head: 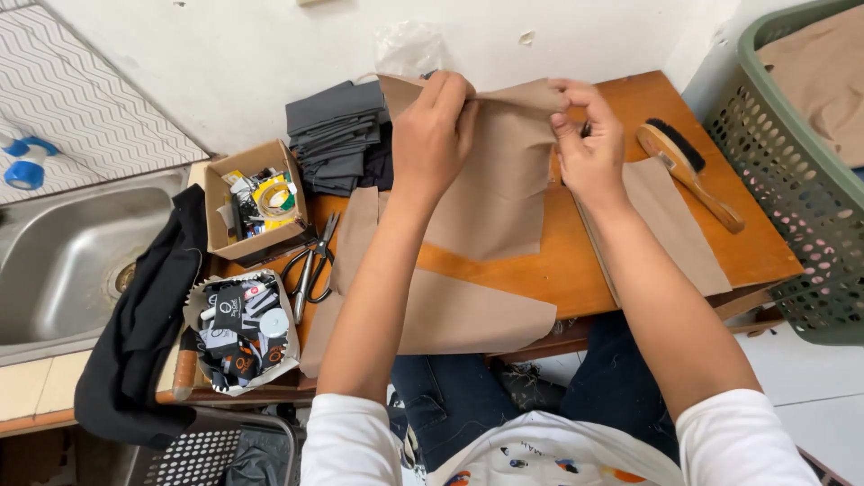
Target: Cutting and trimming brown fabric pieces with scissors on a wooden table
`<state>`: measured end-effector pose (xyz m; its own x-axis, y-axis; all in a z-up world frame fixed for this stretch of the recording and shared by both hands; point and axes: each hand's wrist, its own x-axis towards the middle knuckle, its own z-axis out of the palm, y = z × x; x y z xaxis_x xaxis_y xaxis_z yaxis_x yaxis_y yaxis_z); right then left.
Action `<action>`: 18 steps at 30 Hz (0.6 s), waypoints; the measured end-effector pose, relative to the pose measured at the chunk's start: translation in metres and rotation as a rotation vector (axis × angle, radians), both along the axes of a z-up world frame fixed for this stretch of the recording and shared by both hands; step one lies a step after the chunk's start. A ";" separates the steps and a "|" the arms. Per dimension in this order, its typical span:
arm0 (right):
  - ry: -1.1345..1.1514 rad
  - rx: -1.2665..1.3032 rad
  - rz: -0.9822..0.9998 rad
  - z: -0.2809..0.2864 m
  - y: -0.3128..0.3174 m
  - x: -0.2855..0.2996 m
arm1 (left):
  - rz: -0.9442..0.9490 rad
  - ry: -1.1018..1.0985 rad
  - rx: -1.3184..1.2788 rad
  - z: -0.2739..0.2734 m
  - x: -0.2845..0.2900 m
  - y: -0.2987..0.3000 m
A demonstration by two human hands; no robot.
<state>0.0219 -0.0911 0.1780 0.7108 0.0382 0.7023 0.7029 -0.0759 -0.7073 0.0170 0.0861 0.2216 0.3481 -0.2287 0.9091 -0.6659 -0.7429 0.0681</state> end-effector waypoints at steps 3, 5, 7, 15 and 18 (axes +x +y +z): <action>-0.358 -0.168 -0.209 0.017 -0.004 -0.035 | -0.048 -0.126 -0.017 0.007 -0.064 -0.001; -0.393 -0.219 -0.203 -0.021 -0.024 -0.052 | 0.048 -0.228 0.003 -0.031 -0.100 0.002; -0.428 -0.271 -0.202 -0.058 -0.038 -0.079 | 0.140 -0.331 0.021 -0.068 -0.133 -0.001; 0.747 -0.146 -0.340 -0.219 -0.057 -0.186 | 0.217 0.208 0.022 -0.201 -0.192 -0.022; 1.052 0.191 -0.234 -0.204 -0.038 -0.202 | 0.242 0.253 0.093 -0.217 -0.193 -0.024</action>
